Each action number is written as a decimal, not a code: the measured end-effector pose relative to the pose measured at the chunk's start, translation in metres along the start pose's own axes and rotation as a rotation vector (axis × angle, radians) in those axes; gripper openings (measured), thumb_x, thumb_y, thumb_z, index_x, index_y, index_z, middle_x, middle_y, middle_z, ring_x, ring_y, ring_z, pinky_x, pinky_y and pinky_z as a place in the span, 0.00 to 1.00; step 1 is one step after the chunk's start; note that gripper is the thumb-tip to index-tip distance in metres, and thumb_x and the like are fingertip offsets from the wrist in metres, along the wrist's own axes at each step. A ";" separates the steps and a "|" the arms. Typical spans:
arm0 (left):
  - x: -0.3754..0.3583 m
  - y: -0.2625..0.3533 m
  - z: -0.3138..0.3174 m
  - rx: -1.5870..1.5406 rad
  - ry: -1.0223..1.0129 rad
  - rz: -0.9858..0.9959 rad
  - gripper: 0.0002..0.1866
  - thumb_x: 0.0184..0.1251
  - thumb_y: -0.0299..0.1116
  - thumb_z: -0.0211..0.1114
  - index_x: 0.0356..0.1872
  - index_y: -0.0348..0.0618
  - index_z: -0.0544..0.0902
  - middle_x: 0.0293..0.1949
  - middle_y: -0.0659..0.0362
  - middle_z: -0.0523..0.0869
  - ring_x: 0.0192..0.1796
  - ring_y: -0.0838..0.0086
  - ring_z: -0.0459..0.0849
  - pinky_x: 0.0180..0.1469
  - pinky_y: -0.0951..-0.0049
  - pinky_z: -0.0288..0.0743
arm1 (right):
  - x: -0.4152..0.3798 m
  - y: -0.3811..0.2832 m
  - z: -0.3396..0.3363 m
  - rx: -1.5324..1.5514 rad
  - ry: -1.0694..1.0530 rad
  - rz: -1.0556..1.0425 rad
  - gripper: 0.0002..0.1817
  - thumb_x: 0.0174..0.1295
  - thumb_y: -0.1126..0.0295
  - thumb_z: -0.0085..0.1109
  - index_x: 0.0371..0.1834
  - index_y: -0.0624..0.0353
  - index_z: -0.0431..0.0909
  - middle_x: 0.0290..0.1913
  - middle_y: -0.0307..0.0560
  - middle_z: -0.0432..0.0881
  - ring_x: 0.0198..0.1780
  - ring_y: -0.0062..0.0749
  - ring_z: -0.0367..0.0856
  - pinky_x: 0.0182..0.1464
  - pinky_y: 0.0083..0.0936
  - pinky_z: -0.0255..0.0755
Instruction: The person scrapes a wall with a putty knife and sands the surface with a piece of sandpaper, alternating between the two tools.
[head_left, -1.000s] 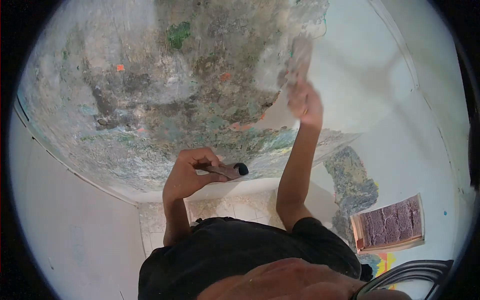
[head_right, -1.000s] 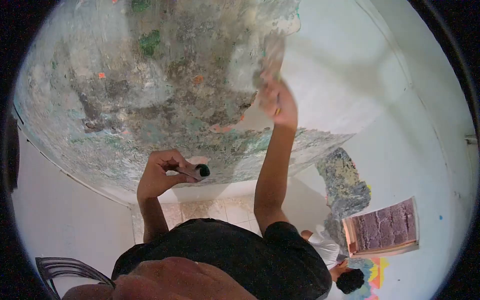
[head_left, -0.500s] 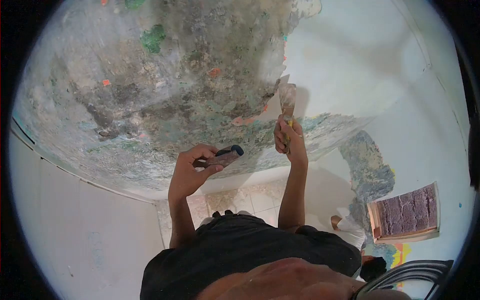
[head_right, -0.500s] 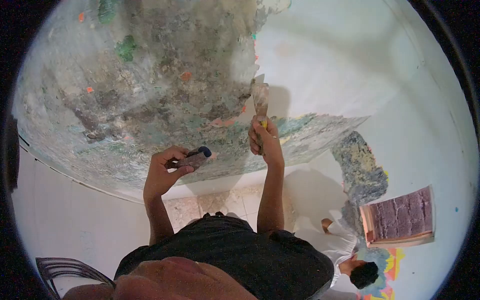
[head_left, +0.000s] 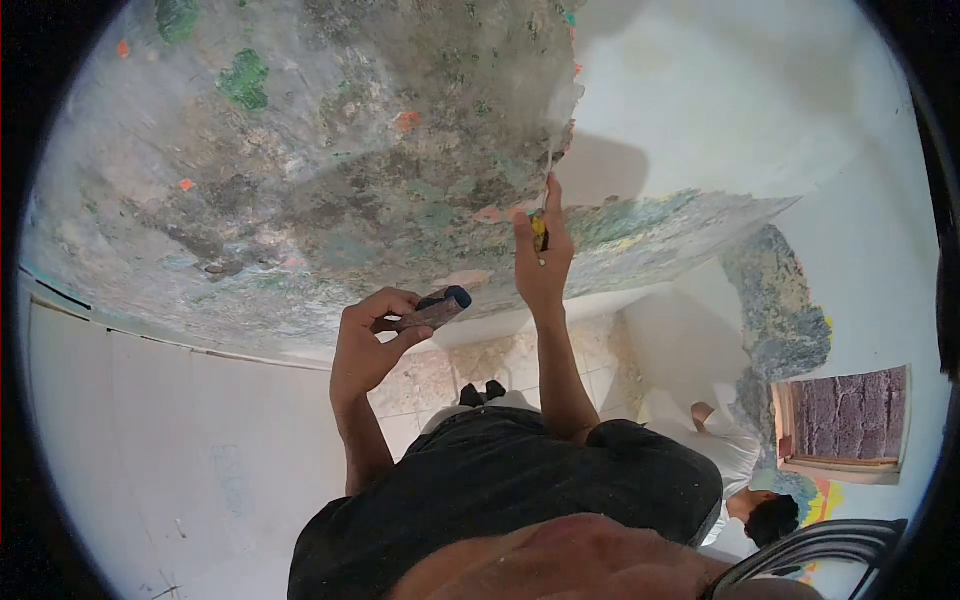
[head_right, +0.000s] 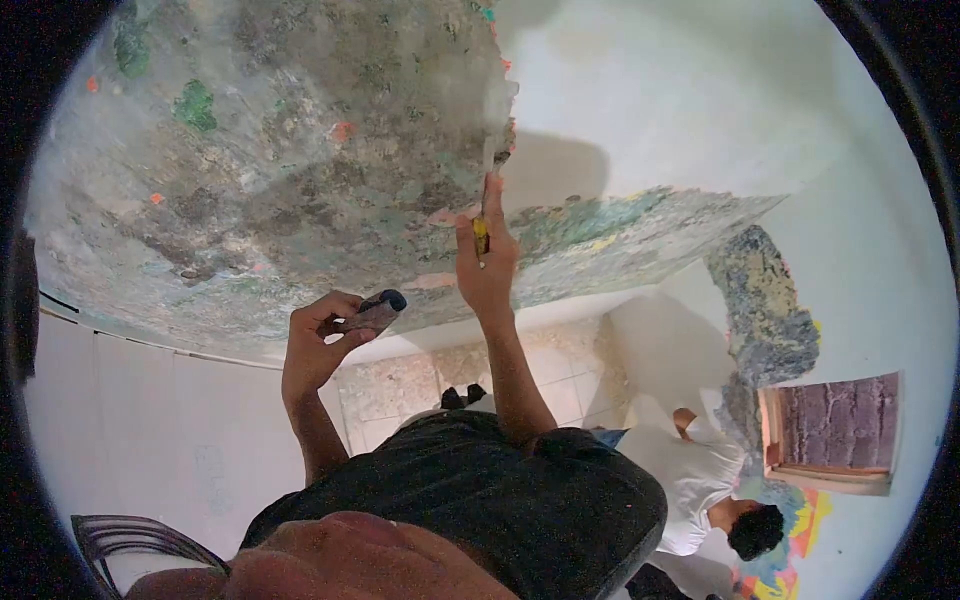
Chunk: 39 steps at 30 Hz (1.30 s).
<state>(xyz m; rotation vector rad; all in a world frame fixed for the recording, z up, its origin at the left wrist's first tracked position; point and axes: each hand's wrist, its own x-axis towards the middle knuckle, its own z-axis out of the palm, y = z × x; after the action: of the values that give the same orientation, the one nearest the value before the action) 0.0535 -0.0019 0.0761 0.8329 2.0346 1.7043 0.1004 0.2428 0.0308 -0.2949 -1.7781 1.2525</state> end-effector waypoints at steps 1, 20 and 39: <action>-0.001 -0.002 -0.002 0.015 0.010 -0.009 0.12 0.50 0.19 0.77 0.34 0.36 0.82 0.44 0.54 0.86 0.45 0.73 0.85 0.48 0.72 0.82 | -0.002 0.000 0.008 -0.021 0.037 -0.015 0.34 0.72 0.69 0.56 0.78 0.62 0.53 0.41 0.40 0.81 0.26 0.11 0.62 0.28 0.12 0.62; 0.003 -0.006 -0.013 0.005 0.002 -0.037 0.12 0.49 0.16 0.75 0.33 0.36 0.82 0.42 0.55 0.86 0.45 0.73 0.86 0.48 0.72 0.83 | 0.028 -0.015 0.008 -0.139 0.172 -0.019 0.34 0.69 0.72 0.57 0.77 0.62 0.56 0.30 0.36 0.72 0.27 0.13 0.60 0.29 0.13 0.59; 0.011 -0.003 -0.008 0.004 -0.063 -0.062 0.12 0.48 0.16 0.76 0.32 0.37 0.82 0.43 0.54 0.87 0.45 0.72 0.87 0.47 0.72 0.83 | 0.025 -0.002 0.016 -0.124 0.253 0.069 0.35 0.67 0.78 0.57 0.77 0.61 0.56 0.54 0.49 0.82 0.28 0.14 0.63 0.30 0.14 0.64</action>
<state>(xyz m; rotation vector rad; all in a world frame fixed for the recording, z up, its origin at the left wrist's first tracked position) 0.0396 -0.0012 0.0756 0.8061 2.0019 1.6212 0.0742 0.2478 0.0449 -0.5650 -1.6403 1.1014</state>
